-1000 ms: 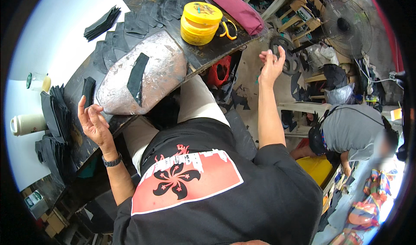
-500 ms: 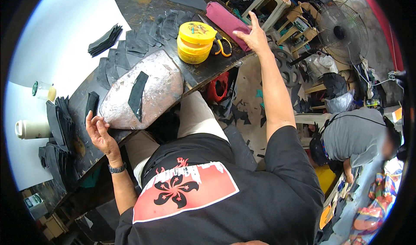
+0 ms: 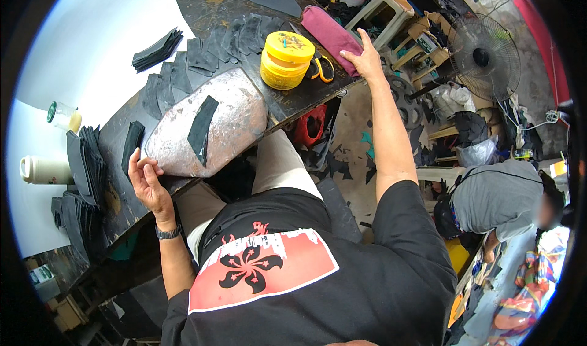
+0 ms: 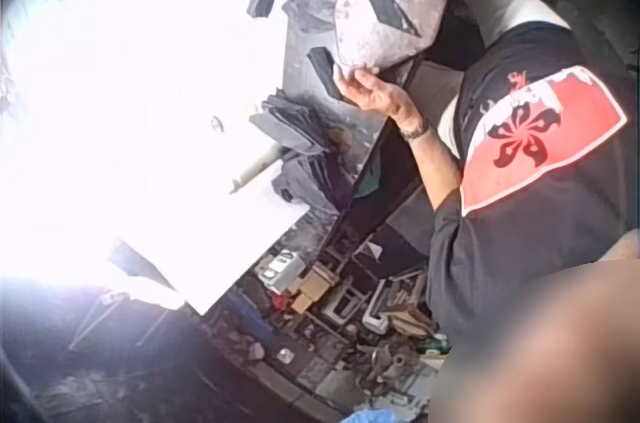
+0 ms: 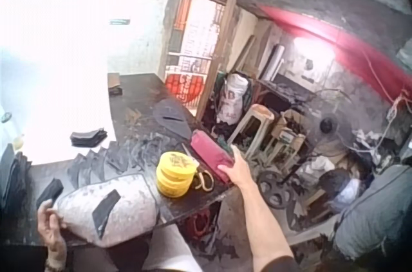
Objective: The person repeatedly rubs small black material pieces on a curved wooden block, then places them on a pile. The person also moves a yellow container and a pink cloth on the table.
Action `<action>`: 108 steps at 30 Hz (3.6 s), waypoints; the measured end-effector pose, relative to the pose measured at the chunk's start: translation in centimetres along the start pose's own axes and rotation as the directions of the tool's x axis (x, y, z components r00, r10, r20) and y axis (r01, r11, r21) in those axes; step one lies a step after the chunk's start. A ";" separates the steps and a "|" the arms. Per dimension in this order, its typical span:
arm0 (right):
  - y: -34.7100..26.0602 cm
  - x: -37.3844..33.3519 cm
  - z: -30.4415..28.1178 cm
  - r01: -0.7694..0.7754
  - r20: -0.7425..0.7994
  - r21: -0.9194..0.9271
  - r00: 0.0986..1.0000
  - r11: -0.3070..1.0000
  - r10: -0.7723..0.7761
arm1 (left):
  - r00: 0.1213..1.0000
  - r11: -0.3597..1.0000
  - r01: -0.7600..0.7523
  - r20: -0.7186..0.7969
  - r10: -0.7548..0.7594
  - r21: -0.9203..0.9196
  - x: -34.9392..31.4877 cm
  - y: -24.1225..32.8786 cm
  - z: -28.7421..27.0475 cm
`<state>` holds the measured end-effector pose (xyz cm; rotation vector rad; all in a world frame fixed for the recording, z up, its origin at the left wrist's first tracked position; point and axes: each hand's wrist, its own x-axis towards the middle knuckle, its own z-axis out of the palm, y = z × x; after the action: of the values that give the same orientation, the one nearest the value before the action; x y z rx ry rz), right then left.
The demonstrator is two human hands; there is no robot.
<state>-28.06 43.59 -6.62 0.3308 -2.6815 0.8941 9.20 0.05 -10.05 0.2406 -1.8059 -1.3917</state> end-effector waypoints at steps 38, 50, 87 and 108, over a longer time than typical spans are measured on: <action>1.1 -18.7 -8.6 -0.230 0.063 0.723 0.961 0.651 0.270 | 1.000 0.992 -0.012 0.020 0.010 0.126 0.3 0.1 -0.2; 11.7 -28.4 -2.3 -0.546 0.230 0.777 0.709 0.313 0.667 | 1.000 0.974 0.011 0.010 -0.013 0.225 0.9 0.4 0.0; 14.1 -30.3 5.4 -0.707 0.176 0.532 0.630 0.465 0.756 | 0.999 0.959 -0.043 0.039 0.034 0.281 0.7 0.7 0.5; 14.5 -30.2 2.9 -0.736 0.258 0.055 0.663 0.675 0.703 | 0.995 0.962 -0.069 0.084 0.049 0.265 0.6 0.4 0.2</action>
<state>-4.96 56.82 -27.21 -0.7367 -2.9677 1.3431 8.84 0.02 -9.42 0.2746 -2.0485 -1.1260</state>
